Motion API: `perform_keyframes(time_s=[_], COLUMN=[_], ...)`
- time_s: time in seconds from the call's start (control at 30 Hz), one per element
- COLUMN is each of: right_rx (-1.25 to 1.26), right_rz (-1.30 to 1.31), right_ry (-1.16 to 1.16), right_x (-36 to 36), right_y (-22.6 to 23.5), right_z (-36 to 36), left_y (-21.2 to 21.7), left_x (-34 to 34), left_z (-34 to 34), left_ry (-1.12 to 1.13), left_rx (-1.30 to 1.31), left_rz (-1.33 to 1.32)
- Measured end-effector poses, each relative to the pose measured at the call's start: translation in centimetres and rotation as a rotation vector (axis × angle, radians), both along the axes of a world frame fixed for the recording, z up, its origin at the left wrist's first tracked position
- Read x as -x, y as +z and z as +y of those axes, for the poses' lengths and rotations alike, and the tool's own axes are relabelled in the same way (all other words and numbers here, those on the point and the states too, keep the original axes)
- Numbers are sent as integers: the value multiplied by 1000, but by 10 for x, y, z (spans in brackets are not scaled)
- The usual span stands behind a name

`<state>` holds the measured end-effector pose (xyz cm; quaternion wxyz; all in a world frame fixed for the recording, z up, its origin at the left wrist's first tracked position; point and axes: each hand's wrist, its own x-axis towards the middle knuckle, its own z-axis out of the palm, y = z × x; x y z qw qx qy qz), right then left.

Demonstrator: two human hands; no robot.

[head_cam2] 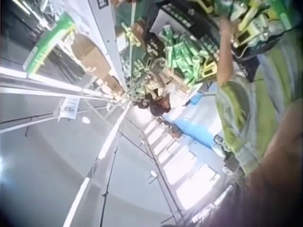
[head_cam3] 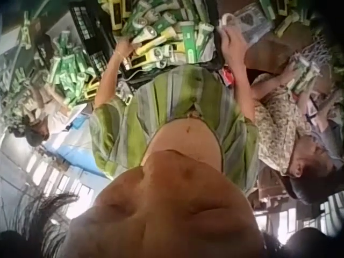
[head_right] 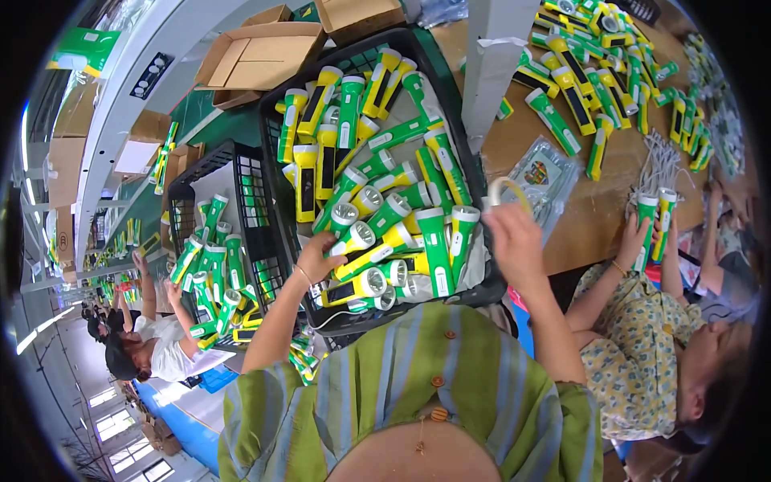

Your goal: Packaging solar-powered flashlights into individual plastic bags and placing them into a crate at a factory assembly line.

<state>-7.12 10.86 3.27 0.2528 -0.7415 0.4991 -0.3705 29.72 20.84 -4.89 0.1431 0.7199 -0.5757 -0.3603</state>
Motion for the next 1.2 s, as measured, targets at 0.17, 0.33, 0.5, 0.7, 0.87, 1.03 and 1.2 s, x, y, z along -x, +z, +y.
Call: perform_keyframes(time_s=[0.17, 0.33, 0.5, 0.7, 0.87, 1.03, 1.2], right_rx=[-113, -211, -176, -184, -231, -308, -342], right_rz=[-157, -232, -255, -293, -318, -326, -322], right_ry=[277, 335, 330, 309, 361, 396, 443], right_x=[-38, -47, -33, -19, -10, -7, -4], right_y=[5, 4, 13, 8, 7, 10, 0], right_z=[24, 27, 20, 21, 19, 22, 21], left_y=[16, 75, 50, 65, 87, 70, 65], left_x=[-6, 78, 124, 152, 165, 158, 167], left_z=[-10, -30, -44, -55, -63, -57, -58], left_ry=[181, 228, 177, 61, 283, 61, -67], left_rx=[-120, -135, -223, -238, -412, -303, -107], left_rz=[629, 1459, 1677, 1504, 1742, 1506, 1043])
